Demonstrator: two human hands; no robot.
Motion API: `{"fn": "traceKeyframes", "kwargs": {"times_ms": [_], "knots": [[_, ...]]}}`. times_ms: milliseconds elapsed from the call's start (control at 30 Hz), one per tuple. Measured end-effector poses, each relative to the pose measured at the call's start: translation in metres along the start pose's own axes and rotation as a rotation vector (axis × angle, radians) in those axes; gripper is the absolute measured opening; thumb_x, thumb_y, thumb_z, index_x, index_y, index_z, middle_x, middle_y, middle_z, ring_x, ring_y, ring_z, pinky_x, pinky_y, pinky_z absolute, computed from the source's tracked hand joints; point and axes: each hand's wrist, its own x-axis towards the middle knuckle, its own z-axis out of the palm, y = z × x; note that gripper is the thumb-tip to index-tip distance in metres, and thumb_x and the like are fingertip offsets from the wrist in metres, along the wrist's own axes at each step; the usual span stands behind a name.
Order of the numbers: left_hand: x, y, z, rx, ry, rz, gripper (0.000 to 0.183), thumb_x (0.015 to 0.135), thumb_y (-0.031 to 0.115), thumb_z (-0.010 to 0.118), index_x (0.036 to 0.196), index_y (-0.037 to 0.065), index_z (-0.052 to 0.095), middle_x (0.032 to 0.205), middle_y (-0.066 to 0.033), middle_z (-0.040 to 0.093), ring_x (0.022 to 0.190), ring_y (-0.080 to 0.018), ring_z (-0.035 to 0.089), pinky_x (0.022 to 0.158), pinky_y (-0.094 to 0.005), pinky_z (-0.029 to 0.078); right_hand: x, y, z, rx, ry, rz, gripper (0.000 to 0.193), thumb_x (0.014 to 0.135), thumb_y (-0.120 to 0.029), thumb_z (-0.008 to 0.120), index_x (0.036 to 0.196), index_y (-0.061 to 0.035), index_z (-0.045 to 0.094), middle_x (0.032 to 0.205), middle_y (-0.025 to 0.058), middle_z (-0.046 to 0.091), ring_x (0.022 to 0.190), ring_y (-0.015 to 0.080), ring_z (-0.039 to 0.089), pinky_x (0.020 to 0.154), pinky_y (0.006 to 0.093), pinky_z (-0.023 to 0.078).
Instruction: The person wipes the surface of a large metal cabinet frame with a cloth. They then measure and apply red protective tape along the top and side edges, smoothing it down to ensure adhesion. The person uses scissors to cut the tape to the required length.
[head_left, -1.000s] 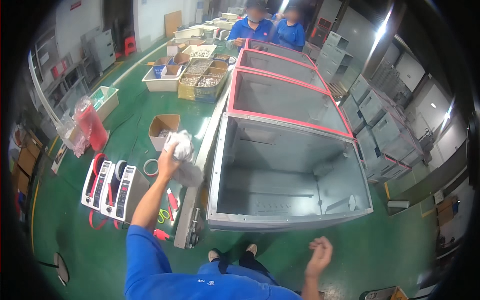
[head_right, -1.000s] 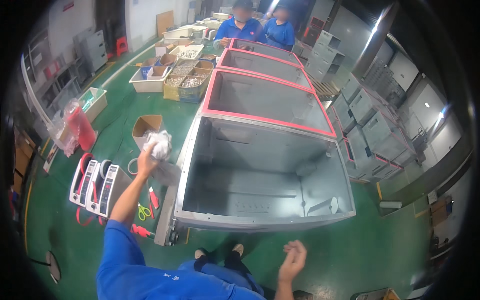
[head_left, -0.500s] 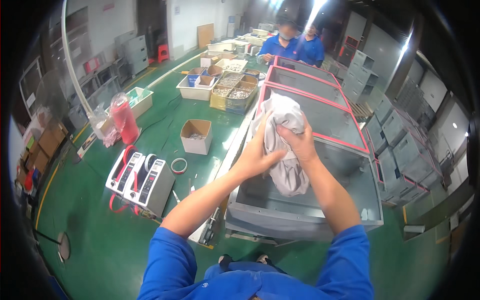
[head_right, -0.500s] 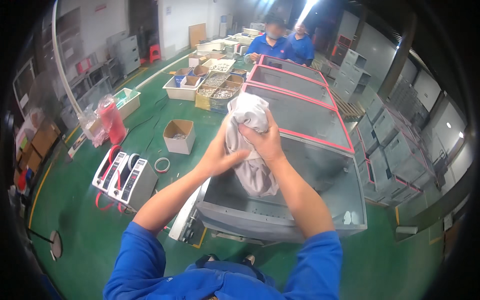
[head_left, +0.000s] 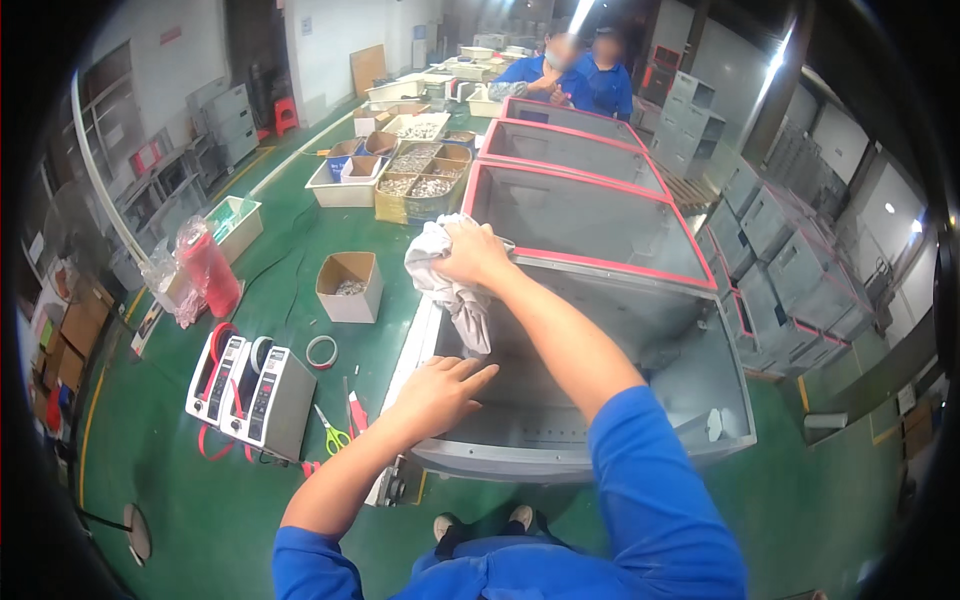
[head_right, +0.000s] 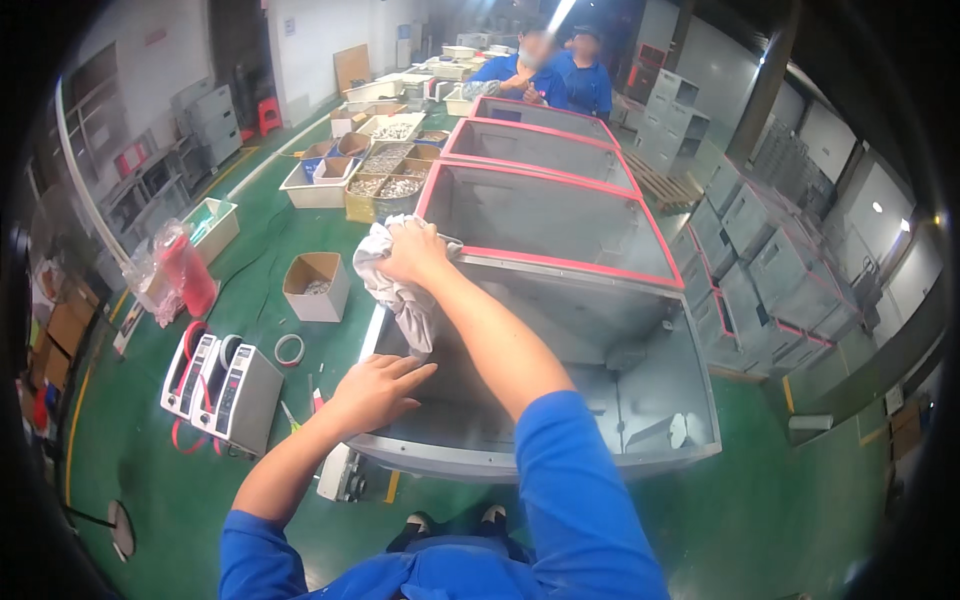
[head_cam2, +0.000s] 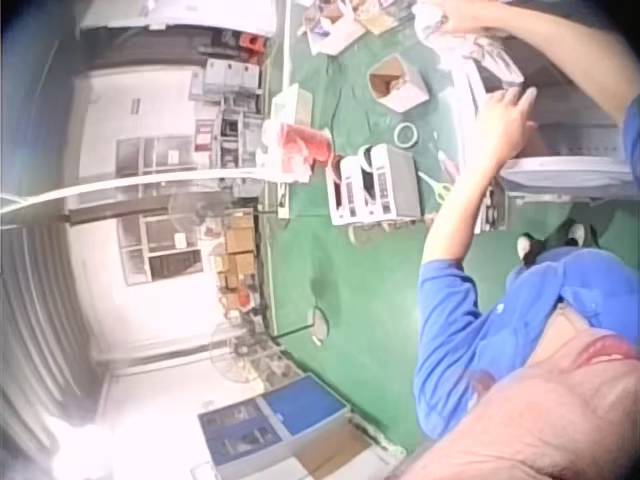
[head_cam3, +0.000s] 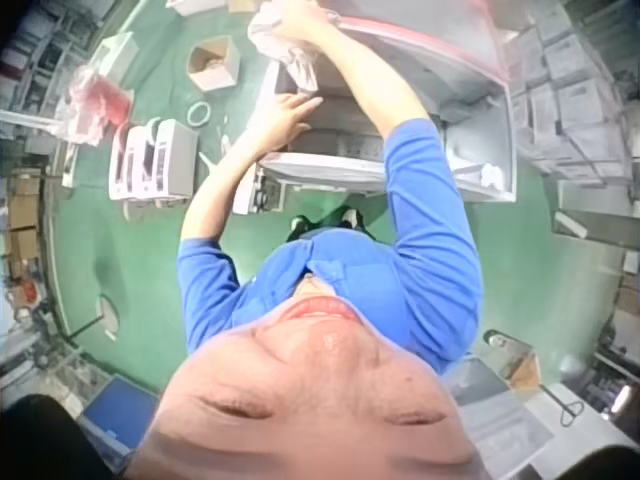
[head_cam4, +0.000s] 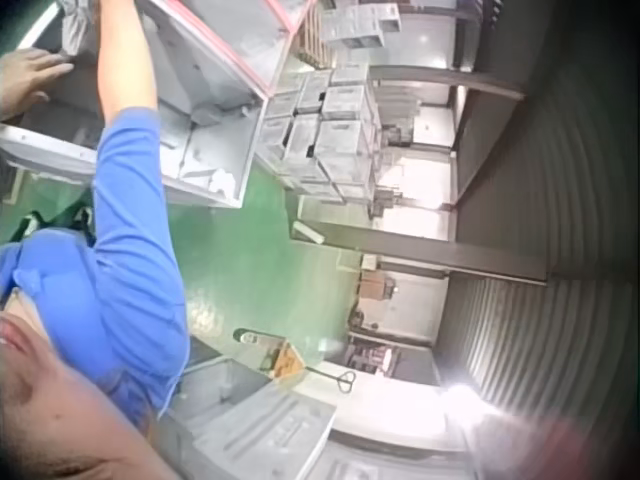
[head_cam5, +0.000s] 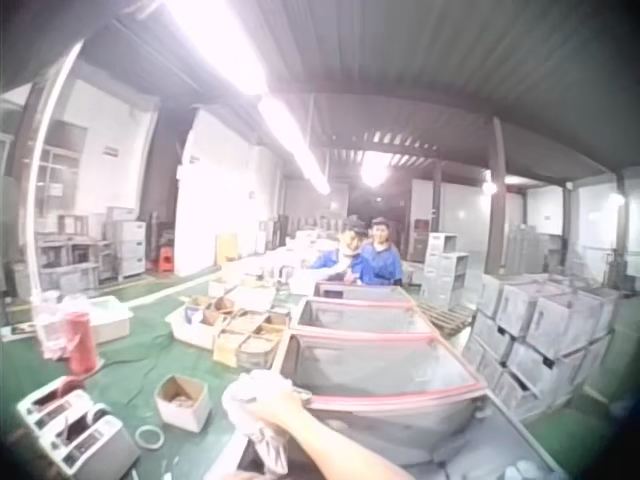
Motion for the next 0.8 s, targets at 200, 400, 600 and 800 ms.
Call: {"fn": "traceKeyframes", "kwargs": {"times_ms": [200, 400, 600, 800], "knots": [[0.0, 0.001, 0.001, 0.004, -0.03, -0.018, 0.054, 0.069, 0.021, 0.068, 0.118, 0.009, 0.05, 0.105, -0.0073, 0.057, 0.095, -0.0229, 0.055, 0.083, -0.0328, 0.042, -0.062, 0.057, -0.027, -0.096, 0.042, 0.01, 0.054, 0.059, -0.036, 0.069, 0.103, -0.008, 0.055, 0.108, 0.0143, 0.054, 0.094, 0.0386, 0.052, 0.081, 0.0441, 0.046], [0.001, 0.008, -0.004, 0.078, -0.077, -0.01, 0.053, 0.069, 0.023, 0.068, 0.117, 0.01, 0.051, 0.105, -0.0058, 0.058, 0.095, -0.0217, 0.055, 0.082, -0.0321, 0.042, -0.153, 0.192, -0.106, -0.176, 0.083, 0.366, 0.055, 0.059, -0.034, 0.064, 0.105, -0.0042, 0.056, 0.101, 0.0183, 0.058, 0.092, 0.0348, 0.057, 0.082, 0.042, 0.045], [0.005, 0.009, -0.008, 0.079, -0.132, -0.019, 0.054, 0.068, 0.024, 0.068, 0.117, 0.01, 0.051, 0.107, -0.006, 0.058, 0.096, -0.023, 0.056, 0.083, -0.0342, 0.042, -0.238, 0.285, -0.17, -0.23, 0.09, 0.748, 0.055, 0.06, -0.037, 0.063, 0.103, -0.0032, 0.058, 0.104, 0.0216, 0.059, 0.097, 0.0352, 0.056, 0.083, 0.0409, 0.045], [0.008, 0.017, -0.015, 0.102, -0.173, -0.053, 0.051, 0.068, 0.025, 0.068, 0.115, 0.009, 0.053, 0.105, -0.0043, 0.059, 0.095, -0.0218, 0.057, 0.083, -0.0338, 0.043, -0.215, 0.296, -0.221, -0.036, 0.301, 0.784, 0.054, 0.057, -0.036, 0.067, 0.101, -0.004, 0.06, 0.091, 0.0186, 0.063, 0.088, 0.0325, 0.06, 0.076, 0.0375, 0.046]]}}
